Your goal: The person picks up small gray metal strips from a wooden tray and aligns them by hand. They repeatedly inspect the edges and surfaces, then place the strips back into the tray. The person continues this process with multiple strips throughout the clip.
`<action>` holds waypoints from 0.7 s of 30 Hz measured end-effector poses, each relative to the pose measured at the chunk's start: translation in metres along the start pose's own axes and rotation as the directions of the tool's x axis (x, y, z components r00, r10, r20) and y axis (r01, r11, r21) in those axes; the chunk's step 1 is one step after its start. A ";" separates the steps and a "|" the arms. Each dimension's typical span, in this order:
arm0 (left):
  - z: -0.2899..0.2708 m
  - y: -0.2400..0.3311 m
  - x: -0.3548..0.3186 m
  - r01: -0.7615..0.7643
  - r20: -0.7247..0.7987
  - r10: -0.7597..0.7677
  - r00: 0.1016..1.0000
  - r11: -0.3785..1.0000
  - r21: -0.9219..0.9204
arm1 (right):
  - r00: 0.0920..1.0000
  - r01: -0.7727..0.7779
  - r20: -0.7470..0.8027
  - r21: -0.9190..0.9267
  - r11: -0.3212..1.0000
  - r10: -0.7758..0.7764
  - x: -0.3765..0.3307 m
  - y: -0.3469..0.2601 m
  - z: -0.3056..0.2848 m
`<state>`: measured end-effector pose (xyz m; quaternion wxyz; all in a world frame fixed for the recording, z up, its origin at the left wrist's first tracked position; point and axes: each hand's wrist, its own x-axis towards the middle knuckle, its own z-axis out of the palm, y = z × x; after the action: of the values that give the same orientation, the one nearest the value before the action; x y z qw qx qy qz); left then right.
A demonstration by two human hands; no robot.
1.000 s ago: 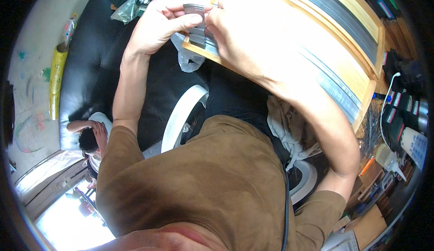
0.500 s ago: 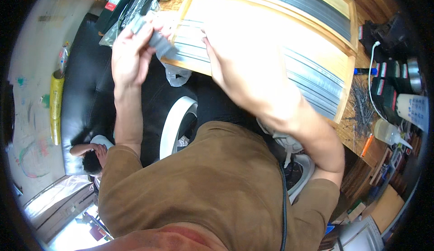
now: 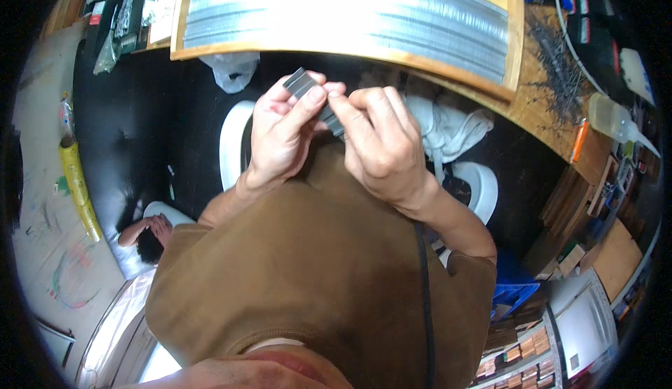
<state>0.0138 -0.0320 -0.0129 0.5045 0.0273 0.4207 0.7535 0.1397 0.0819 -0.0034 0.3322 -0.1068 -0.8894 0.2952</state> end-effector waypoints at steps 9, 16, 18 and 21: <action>0.003 -0.024 0.010 0.207 0.005 -0.215 0.977 0.948 0.241 | 0.930 -0.368 0.072 0.115 0.923 0.362 -0.048 -0.005 -0.011; 0.011 -0.015 0.039 0.460 0.118 -0.512 0.851 0.834 0.304 | 0.662 -0.720 0.405 0.577 0.386 0.631 -0.088 0.000 -0.041; 0.020 -0.019 0.041 0.505 0.147 -0.582 0.800 0.785 0.358 | 0.791 -0.603 0.321 0.556 0.572 0.522 -0.100 0.008 -0.038; 0.029 -0.023 0.043 0.527 0.169 -0.634 0.755 0.740 0.419 | 0.844 -0.523 0.234 0.558 0.644 0.482 -0.109 0.009 -0.038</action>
<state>0.0232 0.0228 -0.0258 0.7610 0.0954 0.4512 0.4563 0.2469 0.0645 -0.0429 0.2246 -0.2283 -0.6932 0.6456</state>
